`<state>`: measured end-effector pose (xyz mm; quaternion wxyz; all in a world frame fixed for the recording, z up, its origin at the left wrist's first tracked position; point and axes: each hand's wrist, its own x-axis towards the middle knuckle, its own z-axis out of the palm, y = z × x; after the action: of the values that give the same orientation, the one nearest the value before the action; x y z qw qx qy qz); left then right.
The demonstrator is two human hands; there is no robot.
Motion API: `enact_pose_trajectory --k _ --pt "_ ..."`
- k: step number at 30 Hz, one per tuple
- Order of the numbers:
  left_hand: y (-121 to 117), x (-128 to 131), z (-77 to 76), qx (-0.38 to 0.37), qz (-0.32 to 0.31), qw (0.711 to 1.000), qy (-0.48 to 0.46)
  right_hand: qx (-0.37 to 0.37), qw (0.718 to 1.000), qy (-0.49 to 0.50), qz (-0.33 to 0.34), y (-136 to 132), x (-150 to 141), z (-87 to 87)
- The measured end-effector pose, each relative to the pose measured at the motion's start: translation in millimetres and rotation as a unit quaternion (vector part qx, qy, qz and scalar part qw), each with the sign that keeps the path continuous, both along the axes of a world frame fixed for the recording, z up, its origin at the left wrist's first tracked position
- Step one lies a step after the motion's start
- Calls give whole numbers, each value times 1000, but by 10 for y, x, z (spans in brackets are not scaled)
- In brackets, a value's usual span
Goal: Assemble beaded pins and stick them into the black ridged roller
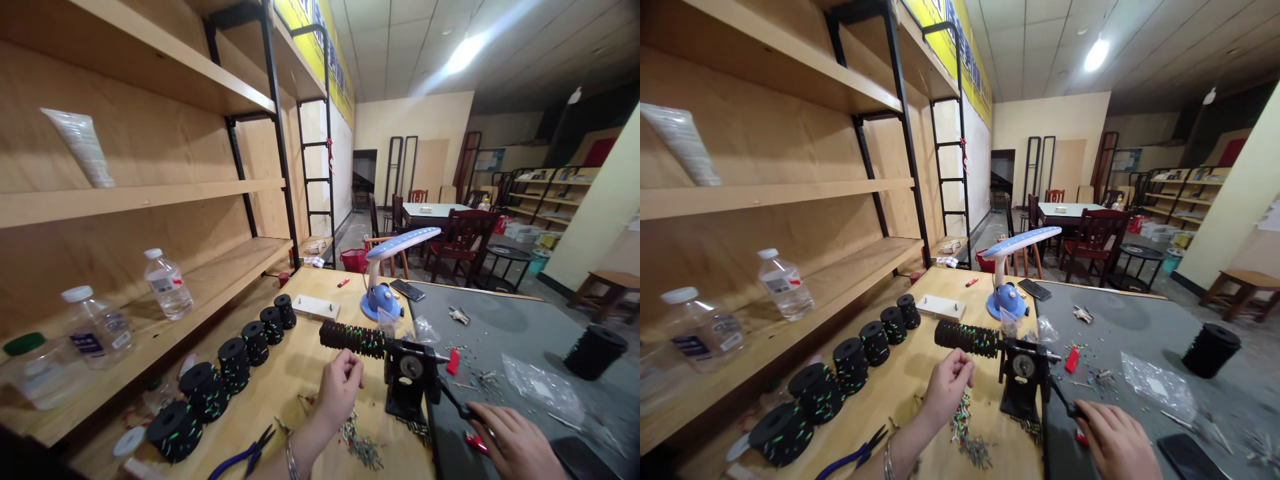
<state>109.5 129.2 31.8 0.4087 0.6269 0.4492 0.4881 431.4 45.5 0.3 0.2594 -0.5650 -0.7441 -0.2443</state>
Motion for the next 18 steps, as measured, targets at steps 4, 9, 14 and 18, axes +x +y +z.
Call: enact_pose_trajectory --k 4,9,14,18 --pt "27 42 45 9 20 1000 4 6 1000 10 7 37 21 15" --pt "31 62 78 9 27 1000 0 -4 1000 27 10 46 26 23" --pt "24 6 160 -7 24 1000 6 -7 999 31 7 26 9 27" --pt "92 -115 306 14 39 996 73 3 1000 27 15 27 -6 27"
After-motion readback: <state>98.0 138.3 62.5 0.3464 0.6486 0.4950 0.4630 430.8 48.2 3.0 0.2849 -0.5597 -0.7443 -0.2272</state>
